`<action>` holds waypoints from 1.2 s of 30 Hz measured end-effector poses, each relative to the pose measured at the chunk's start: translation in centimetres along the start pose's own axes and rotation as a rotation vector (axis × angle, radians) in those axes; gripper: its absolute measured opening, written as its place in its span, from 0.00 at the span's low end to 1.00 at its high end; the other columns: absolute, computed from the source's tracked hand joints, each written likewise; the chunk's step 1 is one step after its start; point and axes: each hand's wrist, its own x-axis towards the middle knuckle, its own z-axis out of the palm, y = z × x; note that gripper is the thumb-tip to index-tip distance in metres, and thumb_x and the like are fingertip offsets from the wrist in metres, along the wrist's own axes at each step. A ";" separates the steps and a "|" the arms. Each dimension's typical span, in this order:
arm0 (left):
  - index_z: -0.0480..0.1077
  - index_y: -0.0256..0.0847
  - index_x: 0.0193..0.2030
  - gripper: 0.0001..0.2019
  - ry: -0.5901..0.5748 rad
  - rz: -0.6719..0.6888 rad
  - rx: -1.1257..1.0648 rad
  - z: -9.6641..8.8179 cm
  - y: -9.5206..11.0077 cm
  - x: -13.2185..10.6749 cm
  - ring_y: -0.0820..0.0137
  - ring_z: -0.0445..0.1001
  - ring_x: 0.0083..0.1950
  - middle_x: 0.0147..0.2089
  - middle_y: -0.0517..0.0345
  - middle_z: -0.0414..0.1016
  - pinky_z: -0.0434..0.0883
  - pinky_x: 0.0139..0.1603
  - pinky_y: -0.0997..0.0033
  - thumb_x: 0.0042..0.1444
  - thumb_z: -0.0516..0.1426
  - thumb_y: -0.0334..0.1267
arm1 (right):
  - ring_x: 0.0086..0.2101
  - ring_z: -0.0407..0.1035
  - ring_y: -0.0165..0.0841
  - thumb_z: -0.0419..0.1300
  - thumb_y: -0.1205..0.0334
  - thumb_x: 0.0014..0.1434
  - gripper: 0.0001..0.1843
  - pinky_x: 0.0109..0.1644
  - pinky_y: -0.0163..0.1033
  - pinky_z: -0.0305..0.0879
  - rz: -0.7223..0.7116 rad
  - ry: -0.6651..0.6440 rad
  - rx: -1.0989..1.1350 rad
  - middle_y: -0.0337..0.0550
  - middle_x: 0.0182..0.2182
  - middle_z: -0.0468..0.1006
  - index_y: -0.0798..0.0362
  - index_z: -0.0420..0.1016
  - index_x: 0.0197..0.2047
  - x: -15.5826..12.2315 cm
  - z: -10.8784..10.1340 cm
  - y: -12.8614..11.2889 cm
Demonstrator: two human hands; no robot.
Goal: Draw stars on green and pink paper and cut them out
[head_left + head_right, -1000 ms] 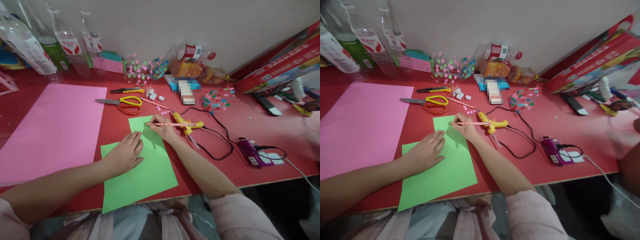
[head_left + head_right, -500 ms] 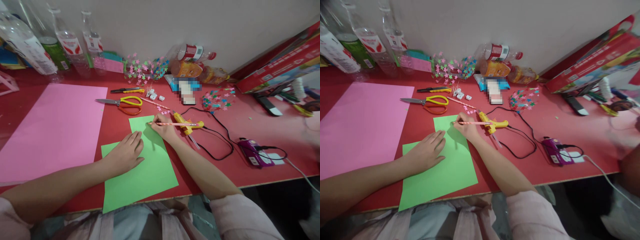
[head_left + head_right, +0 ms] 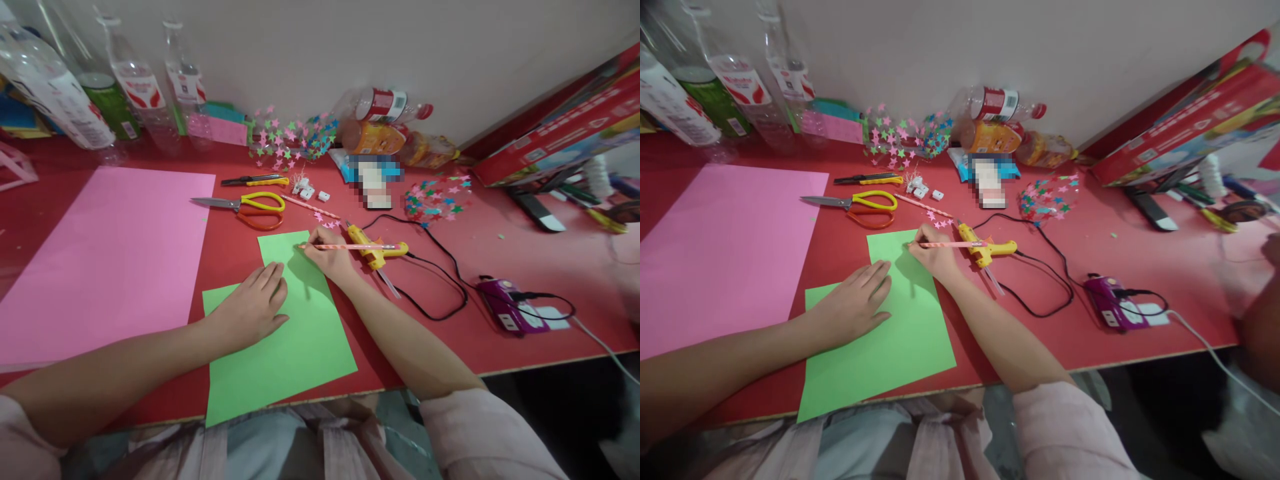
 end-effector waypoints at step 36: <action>0.63 0.26 0.57 0.26 0.007 0.004 -0.004 0.0 0.0 0.0 0.49 0.56 0.68 0.65 0.29 0.59 0.58 0.63 0.53 0.63 0.48 0.48 | 0.22 0.58 0.26 0.55 0.66 0.47 0.05 0.26 0.33 0.53 -0.052 -0.190 0.075 0.34 0.19 0.66 0.51 0.60 0.23 -0.3 -0.1 -0.1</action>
